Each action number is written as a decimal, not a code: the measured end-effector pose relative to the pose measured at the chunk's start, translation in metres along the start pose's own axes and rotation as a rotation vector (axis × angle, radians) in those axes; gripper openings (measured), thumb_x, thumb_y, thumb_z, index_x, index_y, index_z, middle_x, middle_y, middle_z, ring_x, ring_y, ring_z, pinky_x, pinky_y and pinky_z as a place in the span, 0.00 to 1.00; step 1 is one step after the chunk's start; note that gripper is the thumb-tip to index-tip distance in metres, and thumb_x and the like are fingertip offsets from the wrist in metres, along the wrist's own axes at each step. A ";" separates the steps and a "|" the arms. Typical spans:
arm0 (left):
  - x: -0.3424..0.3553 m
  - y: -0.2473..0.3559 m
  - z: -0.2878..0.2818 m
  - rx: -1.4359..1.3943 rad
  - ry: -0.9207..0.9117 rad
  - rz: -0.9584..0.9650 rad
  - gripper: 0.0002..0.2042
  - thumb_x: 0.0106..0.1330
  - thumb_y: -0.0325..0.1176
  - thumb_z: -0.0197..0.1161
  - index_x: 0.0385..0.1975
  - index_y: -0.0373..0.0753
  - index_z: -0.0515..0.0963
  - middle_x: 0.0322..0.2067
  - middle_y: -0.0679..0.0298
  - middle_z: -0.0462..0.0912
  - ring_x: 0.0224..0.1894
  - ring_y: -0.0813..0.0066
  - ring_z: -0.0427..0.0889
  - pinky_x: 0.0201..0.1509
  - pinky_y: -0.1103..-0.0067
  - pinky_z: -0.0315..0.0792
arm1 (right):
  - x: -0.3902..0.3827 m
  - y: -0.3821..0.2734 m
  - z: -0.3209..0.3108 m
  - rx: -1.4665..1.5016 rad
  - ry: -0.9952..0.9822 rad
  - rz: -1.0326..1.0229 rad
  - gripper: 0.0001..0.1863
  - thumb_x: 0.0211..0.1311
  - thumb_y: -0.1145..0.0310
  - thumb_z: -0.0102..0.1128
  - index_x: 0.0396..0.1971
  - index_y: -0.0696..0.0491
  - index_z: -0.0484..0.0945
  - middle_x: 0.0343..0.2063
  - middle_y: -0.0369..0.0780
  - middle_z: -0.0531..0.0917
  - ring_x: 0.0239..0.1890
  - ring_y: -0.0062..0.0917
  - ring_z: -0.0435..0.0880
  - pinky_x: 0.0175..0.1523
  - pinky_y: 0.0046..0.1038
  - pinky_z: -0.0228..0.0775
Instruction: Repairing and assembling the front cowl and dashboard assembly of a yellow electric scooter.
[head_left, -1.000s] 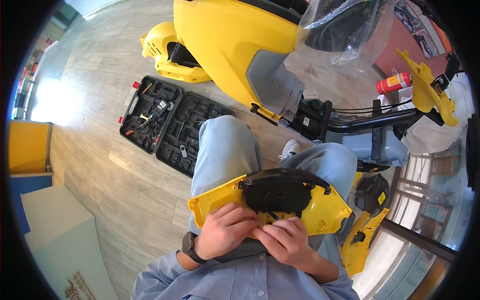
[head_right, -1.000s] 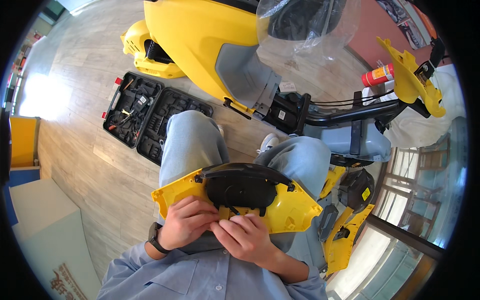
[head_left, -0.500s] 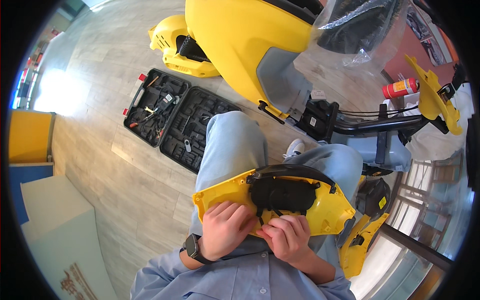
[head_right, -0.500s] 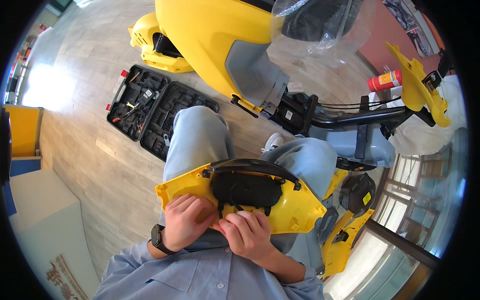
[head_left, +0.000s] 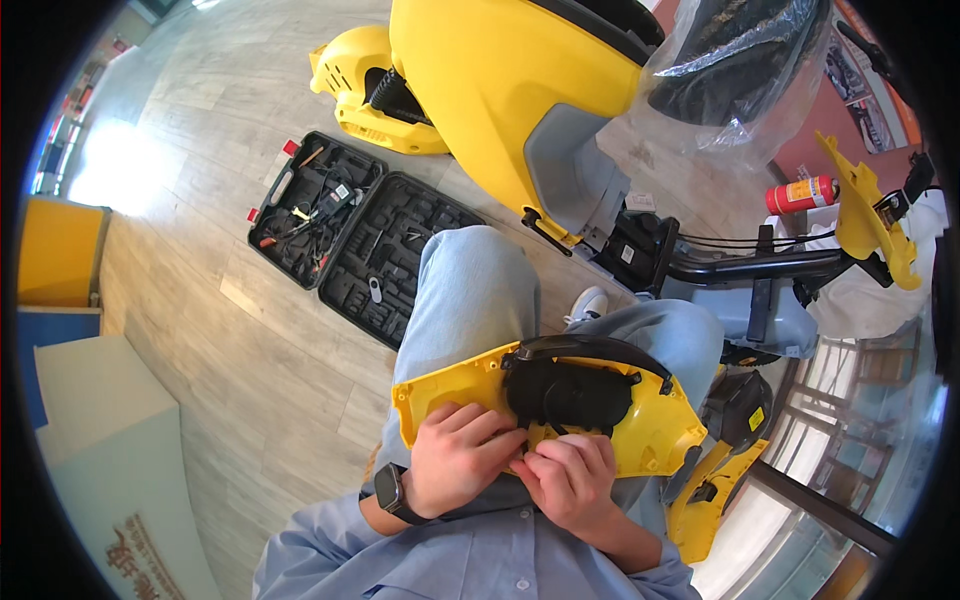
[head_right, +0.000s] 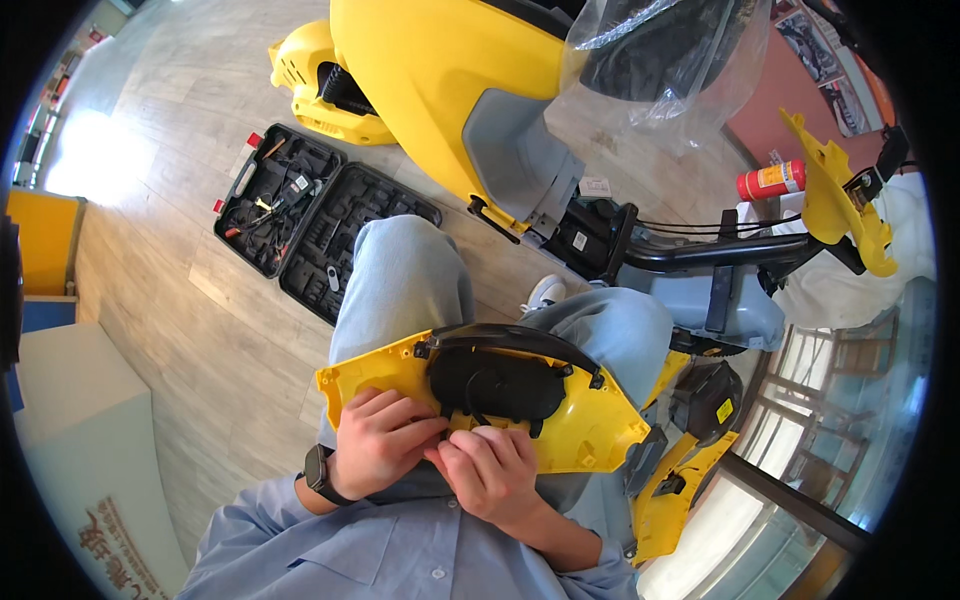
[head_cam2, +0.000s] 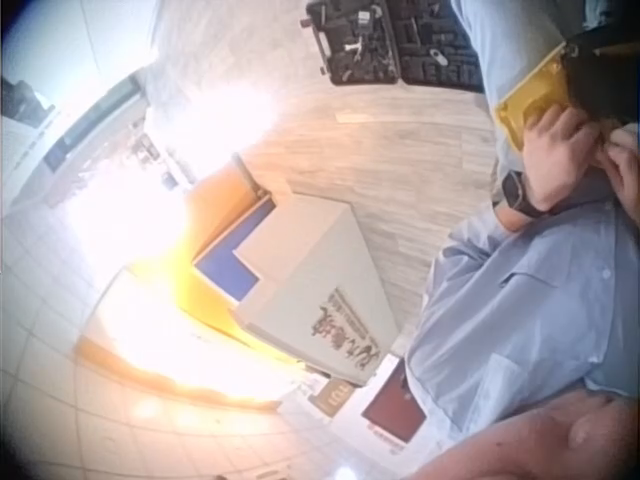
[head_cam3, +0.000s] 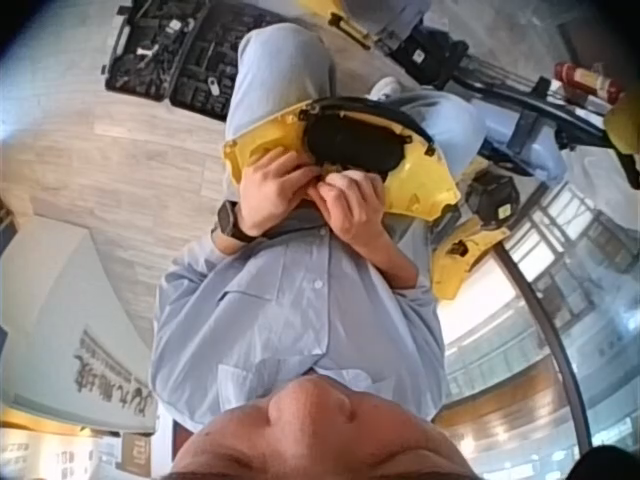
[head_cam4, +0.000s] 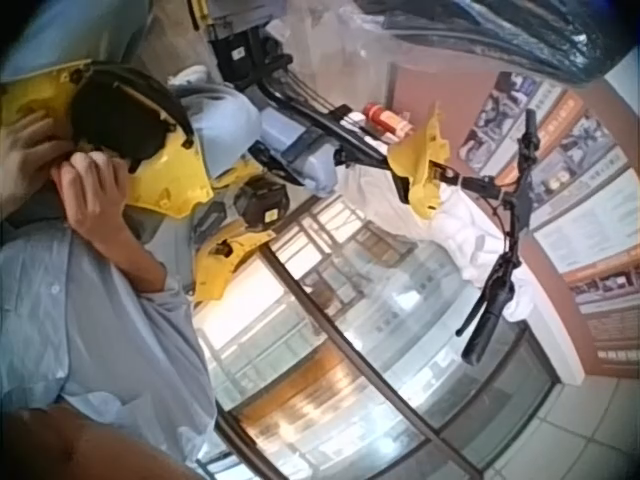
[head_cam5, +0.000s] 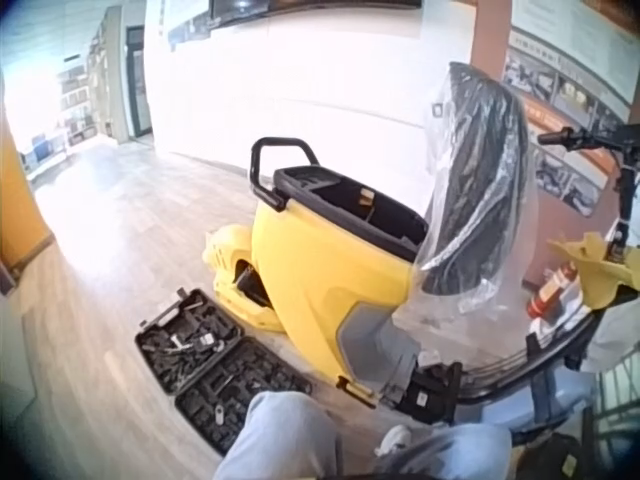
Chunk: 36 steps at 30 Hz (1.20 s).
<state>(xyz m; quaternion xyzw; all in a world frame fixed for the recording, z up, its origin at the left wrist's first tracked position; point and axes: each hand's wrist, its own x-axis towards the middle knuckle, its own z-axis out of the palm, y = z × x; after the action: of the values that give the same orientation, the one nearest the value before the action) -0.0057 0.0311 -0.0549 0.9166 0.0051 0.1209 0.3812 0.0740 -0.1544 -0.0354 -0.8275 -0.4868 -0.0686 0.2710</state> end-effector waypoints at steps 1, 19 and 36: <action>0.000 0.000 0.000 0.007 -0.006 0.011 0.14 0.48 0.37 0.79 0.37 0.47 0.90 0.37 0.73 0.88 0.36 0.72 0.86 0.38 0.73 0.76 | 0.004 0.003 -0.004 0.007 -0.018 -0.051 0.10 0.69 0.62 0.75 0.43 0.49 0.85 0.37 0.33 0.84 0.37 0.26 0.85 0.41 0.31 0.70; 0.004 0.000 0.001 -0.002 0.013 0.003 0.15 0.48 0.35 0.79 0.38 0.47 0.90 0.36 0.73 0.87 0.34 0.72 0.84 0.40 0.73 0.75 | -0.004 0.004 -0.001 -0.075 -0.027 -0.060 0.13 0.61 0.60 0.82 0.34 0.48 0.84 0.33 0.32 0.81 0.35 0.27 0.82 0.41 0.34 0.68; 0.006 0.007 -0.001 -0.065 0.063 0.075 0.13 0.54 0.33 0.74 0.40 0.45 0.86 0.38 0.72 0.88 0.38 0.73 0.85 0.43 0.73 0.74 | -0.008 0.007 0.000 -0.059 0.010 -0.096 0.06 0.65 0.64 0.75 0.39 0.46 0.88 0.37 0.29 0.84 0.39 0.20 0.85 0.43 0.29 0.71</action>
<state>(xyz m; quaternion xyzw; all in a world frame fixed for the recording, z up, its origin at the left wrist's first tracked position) -0.0009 0.0275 -0.0483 0.8989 -0.0213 0.1642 0.4057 0.0756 -0.1633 -0.0410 -0.8105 -0.5224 -0.1000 0.2452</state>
